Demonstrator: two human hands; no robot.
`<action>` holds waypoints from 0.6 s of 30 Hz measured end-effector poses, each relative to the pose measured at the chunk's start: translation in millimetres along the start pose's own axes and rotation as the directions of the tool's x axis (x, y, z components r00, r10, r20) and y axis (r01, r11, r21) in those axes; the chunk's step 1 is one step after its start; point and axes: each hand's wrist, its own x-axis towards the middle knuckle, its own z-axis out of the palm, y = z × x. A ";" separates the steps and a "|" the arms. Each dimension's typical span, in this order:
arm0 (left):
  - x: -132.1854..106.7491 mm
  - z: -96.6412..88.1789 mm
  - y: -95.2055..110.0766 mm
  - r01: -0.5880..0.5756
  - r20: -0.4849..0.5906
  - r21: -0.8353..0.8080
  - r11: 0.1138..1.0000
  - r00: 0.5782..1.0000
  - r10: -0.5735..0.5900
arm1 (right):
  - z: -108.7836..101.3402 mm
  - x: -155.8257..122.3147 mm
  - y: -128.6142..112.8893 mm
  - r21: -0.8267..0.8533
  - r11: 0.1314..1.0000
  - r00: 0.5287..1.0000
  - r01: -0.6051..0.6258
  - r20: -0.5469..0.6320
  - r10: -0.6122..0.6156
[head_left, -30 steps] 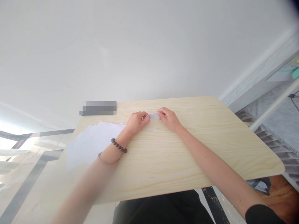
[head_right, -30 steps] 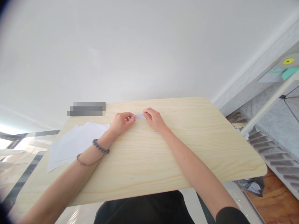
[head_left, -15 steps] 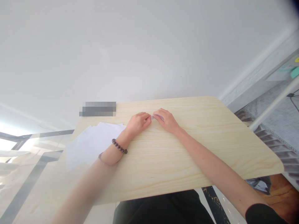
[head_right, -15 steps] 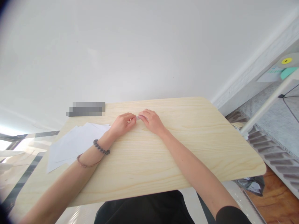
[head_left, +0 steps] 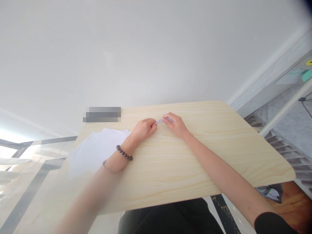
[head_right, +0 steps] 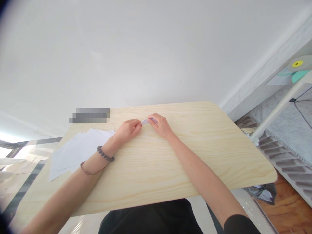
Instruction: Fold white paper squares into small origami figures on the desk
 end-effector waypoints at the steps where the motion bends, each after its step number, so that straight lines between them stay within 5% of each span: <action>1: -0.3 0.2 -0.4 0.007 0.004 -0.016 1.000 1.000 -0.007 | -0.6 0.1 0.3 0.005 1.000 1.000 -0.012 -0.001 0.012; 7: -2.9 -2.1 -4.0 0.068 -0.011 -0.066 0.996 0.998 -0.069 | -4.3 -0.1 4.2 0.012 0.996 0.995 -0.090 -0.053 0.090; 18: -2.0 0.5 0.2 0.033 -0.002 -0.093 0.995 0.999 -0.034 | 2.1 -2.6 -2.8 0.008 0.998 0.993 0.069 0.097 -0.069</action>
